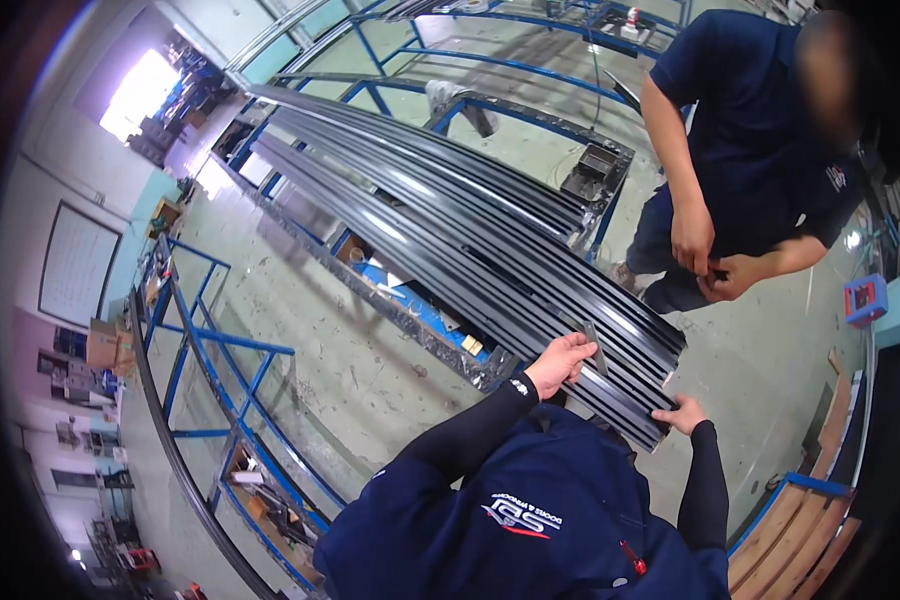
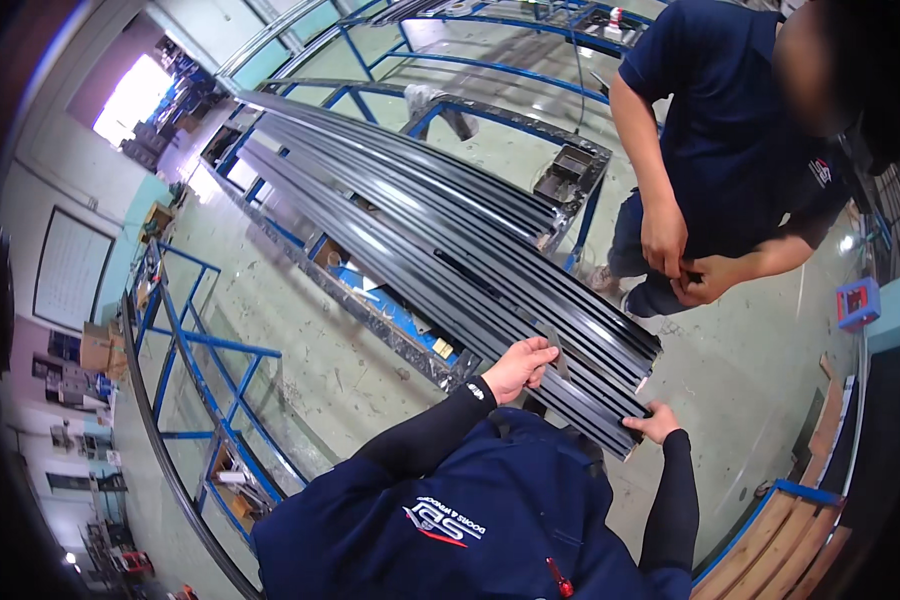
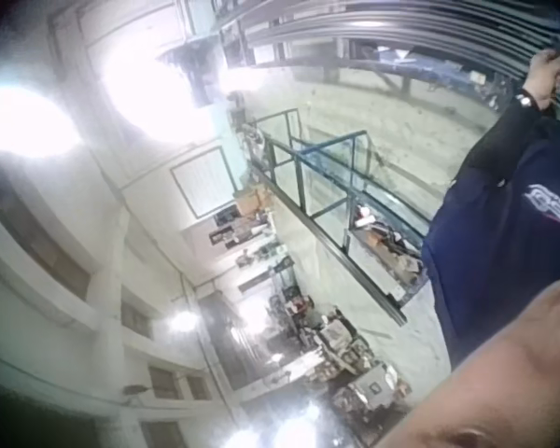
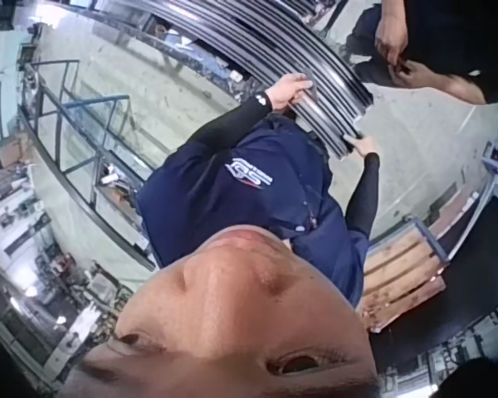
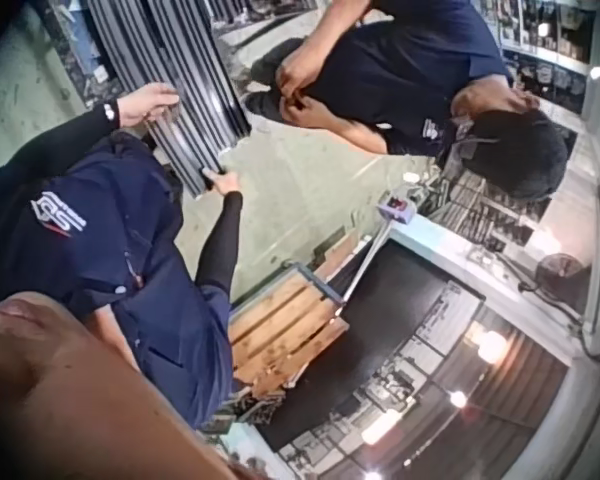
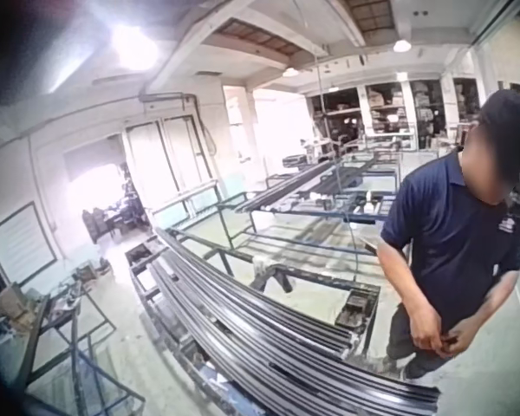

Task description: The person carries long aluminum profiles through a workshop and places them on a blue metal rack. They then apply small black rubber gaskets to the ends of the profiles and use a red-handled tool to press them into place. A coworker assists by applying tape to the profiles.

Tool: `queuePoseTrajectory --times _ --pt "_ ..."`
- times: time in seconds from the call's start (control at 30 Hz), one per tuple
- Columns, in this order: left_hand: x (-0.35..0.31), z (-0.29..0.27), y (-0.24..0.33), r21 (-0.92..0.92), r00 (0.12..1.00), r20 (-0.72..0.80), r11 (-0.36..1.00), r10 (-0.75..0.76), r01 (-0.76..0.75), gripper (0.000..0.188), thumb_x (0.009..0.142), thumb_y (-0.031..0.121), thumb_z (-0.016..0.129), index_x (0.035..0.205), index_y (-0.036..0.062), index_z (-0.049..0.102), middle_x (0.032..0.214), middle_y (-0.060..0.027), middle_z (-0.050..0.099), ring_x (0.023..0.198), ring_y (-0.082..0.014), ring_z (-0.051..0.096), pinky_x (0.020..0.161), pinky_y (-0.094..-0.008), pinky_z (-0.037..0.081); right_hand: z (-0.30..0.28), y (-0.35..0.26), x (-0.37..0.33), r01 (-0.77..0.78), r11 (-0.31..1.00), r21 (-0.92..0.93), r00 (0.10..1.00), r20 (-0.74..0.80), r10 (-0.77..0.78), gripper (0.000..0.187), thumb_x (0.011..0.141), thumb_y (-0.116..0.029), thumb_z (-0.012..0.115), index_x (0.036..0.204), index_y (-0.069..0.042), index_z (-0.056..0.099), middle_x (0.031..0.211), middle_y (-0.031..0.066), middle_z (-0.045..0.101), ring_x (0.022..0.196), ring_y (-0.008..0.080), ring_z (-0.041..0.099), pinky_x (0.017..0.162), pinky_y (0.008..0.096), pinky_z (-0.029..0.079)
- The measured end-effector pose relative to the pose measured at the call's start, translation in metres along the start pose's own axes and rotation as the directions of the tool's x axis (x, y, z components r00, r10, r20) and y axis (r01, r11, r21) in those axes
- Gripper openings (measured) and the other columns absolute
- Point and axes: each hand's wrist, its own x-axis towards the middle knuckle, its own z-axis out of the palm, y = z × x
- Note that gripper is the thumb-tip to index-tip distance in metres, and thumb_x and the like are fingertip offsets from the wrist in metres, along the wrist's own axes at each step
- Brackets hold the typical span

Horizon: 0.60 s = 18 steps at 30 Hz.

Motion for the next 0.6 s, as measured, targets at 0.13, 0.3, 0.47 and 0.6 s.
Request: queuePoseTrajectory --times 0.13,0.3,0.47,0.6 --pt "0.024 0.038 0.019 0.236 1.0 0.01 0.972 -0.002 0.0 0.014 0.094 0.019 0.066 0.097 0.0075 0.058 0.07 0.0064 0.051 0.05 -0.0031 0.042 0.044 -0.0208 0.036 -0.01 -0.023 -0.041 -0.074 0.991 0.113 0.997 -0.02 0.076 0.067 0.064 -0.061 0.081 0.091 0.0 0.07 0.09 0.0192 0.069 0.085 0.0308 0.068 0.077 0.0415 0.051" --pt "0.056 0.058 0.022 0.304 0.983 0.171 0.945 0.074 -0.123 0.015 0.095 0.017 0.064 0.095 0.0066 0.054 0.06 0.0072 0.047 0.045 -0.0019 0.04 0.041 -0.0189 0.032 0.008 -0.031 -0.059 0.044 0.984 -0.174 0.919 -0.378 -0.108 0.064 0.063 -0.06 0.075 0.1 -0.008 0.067 0.101 0.0098 0.062 0.108 0.0303 0.055 0.097 0.0456 0.036" --pt "0.094 0.116 -0.003 0.554 0.934 0.329 0.83 -0.142 -0.069 0.017 0.096 0.017 0.062 0.095 0.0037 0.051 0.061 0.0064 0.047 0.045 -0.002 0.039 0.041 -0.0205 0.03 0.032 -0.046 -0.118 0.053 0.992 -0.117 0.741 -0.661 -0.118 0.056 0.059 -0.035 0.087 0.103 -0.01 0.065 0.101 0.0061 0.059 0.103 0.0283 0.053 0.103 0.048 0.031" --pt "0.095 0.124 -0.045 0.656 0.889 0.286 0.75 -0.357 0.09 0.019 0.098 0.018 0.056 0.101 -0.0001 0.051 0.064 0.0037 0.05 0.047 -0.0051 0.043 0.044 -0.0227 0.038 0.048 -0.058 -0.137 0.034 0.997 -0.072 0.659 -0.749 -0.076 0.054 0.058 -0.028 0.087 0.104 -0.01 0.064 0.102 0.0073 0.056 0.104 0.0303 0.052 0.102 0.0487 0.033"
